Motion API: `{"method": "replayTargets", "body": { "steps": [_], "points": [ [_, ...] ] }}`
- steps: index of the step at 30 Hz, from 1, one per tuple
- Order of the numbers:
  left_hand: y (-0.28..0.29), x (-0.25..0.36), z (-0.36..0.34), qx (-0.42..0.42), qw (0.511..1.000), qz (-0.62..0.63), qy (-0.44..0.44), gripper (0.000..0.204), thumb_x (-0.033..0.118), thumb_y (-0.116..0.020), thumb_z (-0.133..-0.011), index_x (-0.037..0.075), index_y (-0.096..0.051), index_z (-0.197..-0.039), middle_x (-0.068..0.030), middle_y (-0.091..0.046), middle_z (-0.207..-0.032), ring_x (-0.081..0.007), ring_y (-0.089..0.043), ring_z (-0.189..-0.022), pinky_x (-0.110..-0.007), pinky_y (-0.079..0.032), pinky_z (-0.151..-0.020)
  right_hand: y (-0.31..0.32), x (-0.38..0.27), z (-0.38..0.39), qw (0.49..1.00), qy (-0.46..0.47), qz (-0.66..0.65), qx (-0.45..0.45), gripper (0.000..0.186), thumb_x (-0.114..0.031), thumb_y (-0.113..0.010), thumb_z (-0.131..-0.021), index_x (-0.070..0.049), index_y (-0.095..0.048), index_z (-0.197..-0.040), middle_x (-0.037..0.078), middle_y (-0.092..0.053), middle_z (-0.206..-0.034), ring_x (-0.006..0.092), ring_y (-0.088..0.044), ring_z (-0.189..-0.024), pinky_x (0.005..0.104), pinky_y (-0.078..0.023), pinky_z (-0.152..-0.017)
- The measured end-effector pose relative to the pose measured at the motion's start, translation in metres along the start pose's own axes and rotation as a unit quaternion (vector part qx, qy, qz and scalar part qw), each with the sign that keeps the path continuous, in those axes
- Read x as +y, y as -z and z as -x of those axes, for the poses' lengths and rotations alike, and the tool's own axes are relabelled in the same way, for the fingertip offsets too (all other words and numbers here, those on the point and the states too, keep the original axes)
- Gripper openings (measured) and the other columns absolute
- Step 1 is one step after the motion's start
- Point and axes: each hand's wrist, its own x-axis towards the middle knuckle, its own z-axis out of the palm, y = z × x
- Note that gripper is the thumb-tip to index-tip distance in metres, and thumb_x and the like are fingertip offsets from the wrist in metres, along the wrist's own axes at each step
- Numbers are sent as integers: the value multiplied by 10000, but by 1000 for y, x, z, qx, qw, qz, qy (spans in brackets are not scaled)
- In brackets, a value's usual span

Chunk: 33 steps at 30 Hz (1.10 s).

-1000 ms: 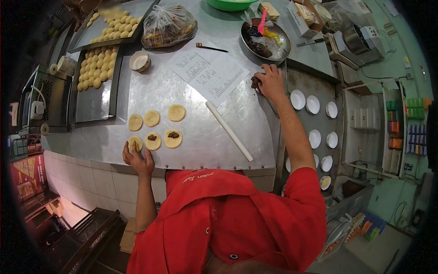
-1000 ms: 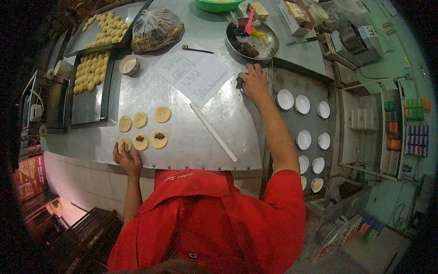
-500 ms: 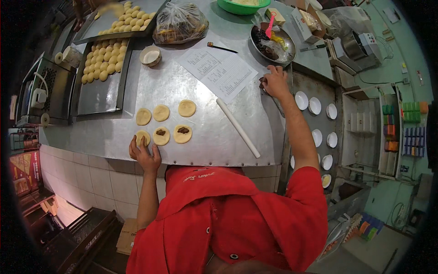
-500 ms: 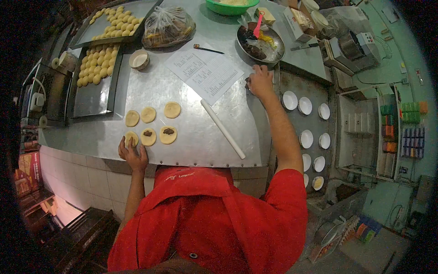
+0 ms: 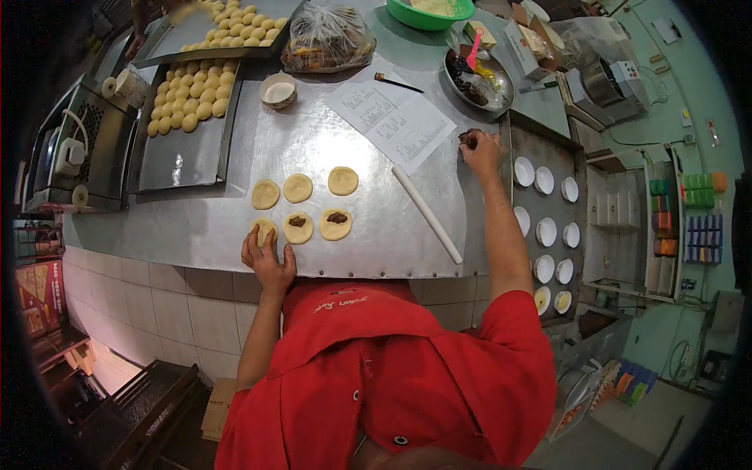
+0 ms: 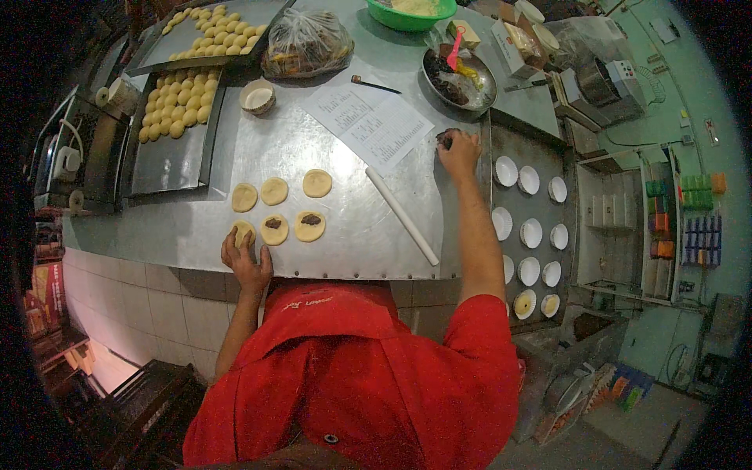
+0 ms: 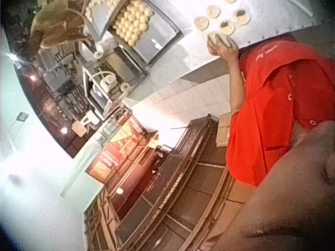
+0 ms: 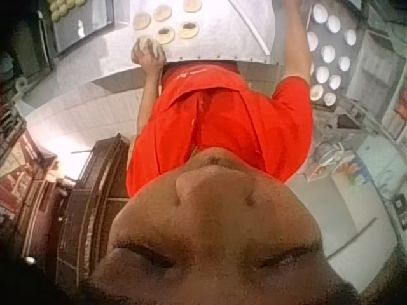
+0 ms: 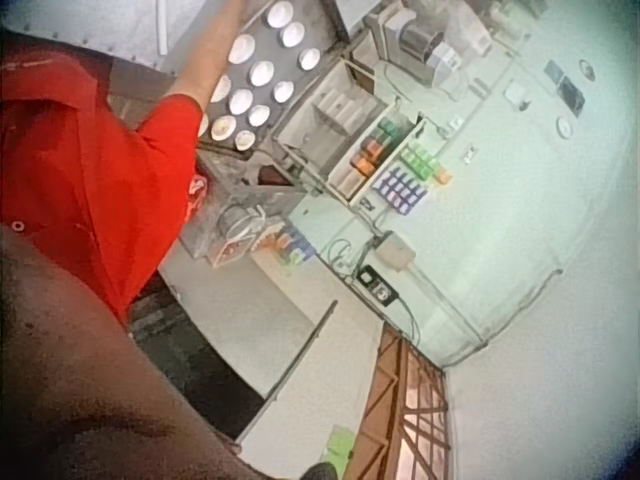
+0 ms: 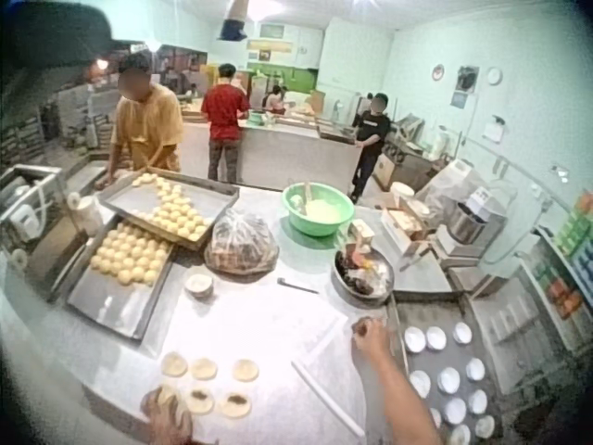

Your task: Shape dough balls into flat discs, add filling, and roll them into long cylinders.

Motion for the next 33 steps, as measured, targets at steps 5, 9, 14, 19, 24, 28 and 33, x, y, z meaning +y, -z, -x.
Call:
{"method": "replayTargets", "body": {
  "steps": [5,9,14,19,24,28,33],
  "points": [
    [0,2,-1,3,1000,-6,-6,479,185,-722,-803,26,-615,-1241,-223,-445,-1450,-425,-347,-1328,-529,-273,-1112,3,-28,5,995,-45,91,-18,357,-312,-778,-807,-129,-709,-1106,82,-669,-1192,320,-532,-1188,532,-411,-954],
    [0,4,-3,11,1000,-12,-1,470,177,-721,-802,20,-616,-1232,-227,-448,-1446,-427,-346,-1329,-528,-274,-1111,-3,-28,4,991,-47,124,-1,323,-297,-744,-833,-129,-716,-1107,86,-680,-1196,317,-535,-1214,527,-395,-976],
    [2,6,-2,3,999,-36,10,451,177,-703,-819,4,-610,-1225,-238,-449,-1446,-413,-346,-1343,-515,-252,-1131,0,-17,2,993,-73,90,-6,265,-277,-721,-837,-141,-750,-1063,83,-732,-1104,320,-613,-1142,513,-438,-944],
    [1,6,-3,5,1000,-29,9,452,170,-716,-804,14,-618,-1217,-233,-452,-1445,-417,-350,-1335,-521,-261,-1120,-7,15,11,823,-236,-513,-69,263,-198,-806,-814,-122,-781,-1064,14,-765,-916,195,-681,-714,298,-488,-657],
    [0,4,-2,5,1000,-27,5,451,165,-732,-784,22,-636,-1200,-229,-455,-1443,-419,-361,-1320,-524,-272,-1107,10,4,34,687,-301,-656,-85,226,-186,-809,-837,-120,-763,-1049,-29,-729,-912,126,-616,-761,300,-436,-681],
    [1,2,-2,-2,1000,-12,-8,456,174,-734,-782,27,-640,-1204,-226,-457,-1444,-417,-363,-1319,-521,-272,-1109,19,-7,49,666,-346,-657,-80,227,-195,-806,-842,-141,-743,-1054,-43,-710,-920,105,-567,-783,289,-381,-694],
    [2,1,-2,-9,1000,-9,-16,457,189,-734,-789,31,-640,-1207,-223,-457,-1445,-415,-361,-1325,-517,-270,-1112,7,2,49,681,-346,-643,-49,227,-200,-815,-834,-159,-750,-1048,-46,-720,-911,102,-571,-771,279,-378,-675]
  ]
}}
